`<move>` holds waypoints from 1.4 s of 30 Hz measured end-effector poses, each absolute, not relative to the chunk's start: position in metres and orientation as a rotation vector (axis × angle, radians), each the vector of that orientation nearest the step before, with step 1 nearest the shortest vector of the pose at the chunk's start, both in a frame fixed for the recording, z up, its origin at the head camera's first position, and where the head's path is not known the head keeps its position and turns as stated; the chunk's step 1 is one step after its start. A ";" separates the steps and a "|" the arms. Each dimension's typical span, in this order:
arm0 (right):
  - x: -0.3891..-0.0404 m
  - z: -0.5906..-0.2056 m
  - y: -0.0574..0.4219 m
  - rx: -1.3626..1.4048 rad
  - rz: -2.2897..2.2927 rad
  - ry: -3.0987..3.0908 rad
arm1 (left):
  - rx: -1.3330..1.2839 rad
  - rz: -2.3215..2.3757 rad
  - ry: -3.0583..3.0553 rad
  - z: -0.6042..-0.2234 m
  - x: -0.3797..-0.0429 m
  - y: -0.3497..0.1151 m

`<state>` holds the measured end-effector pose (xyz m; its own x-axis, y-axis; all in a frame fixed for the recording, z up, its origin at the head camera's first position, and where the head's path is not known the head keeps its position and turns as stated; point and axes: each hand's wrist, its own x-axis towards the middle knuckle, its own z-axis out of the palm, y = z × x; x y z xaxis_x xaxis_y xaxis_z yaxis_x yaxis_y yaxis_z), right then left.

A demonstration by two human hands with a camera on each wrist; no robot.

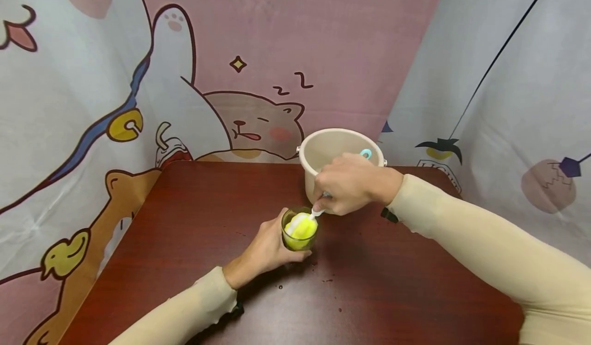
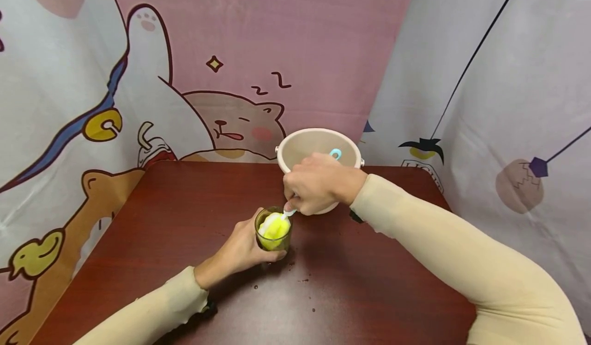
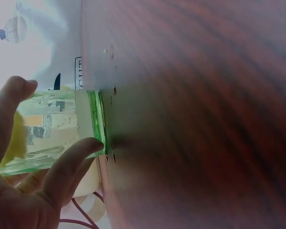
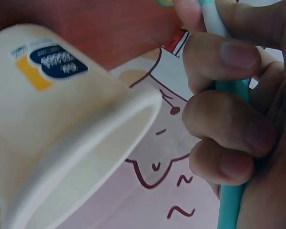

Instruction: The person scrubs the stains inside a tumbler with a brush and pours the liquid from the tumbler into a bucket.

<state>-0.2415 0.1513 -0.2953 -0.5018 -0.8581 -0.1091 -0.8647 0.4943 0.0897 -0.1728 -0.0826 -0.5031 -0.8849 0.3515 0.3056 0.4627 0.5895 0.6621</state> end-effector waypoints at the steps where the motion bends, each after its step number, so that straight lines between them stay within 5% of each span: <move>1: -0.242 -0.297 0.149 -1.535 0.212 2.668 | -0.687 -1.175 -2.672 -0.503 -0.173 -0.083; 19: -0.229 -0.301 0.136 -1.617 0.432 2.685 | -0.690 -1.141 -2.667 -0.503 -0.171 -0.084; 30: -0.220 -0.282 0.178 -1.618 0.284 2.893 | -0.696 -1.148 -2.670 -0.504 -0.173 -0.083; 42: -0.213 -0.313 0.229 -1.277 -0.063 3.123 | -0.714 -1.158 -2.644 -0.504 -0.173 -0.084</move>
<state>-0.2133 0.2291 -0.3130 -0.6903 -0.6867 0.2278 -0.6953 0.7167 0.0536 -0.1725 -0.0844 -0.5039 -0.8714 0.3589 0.3344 0.4892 0.5843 0.6476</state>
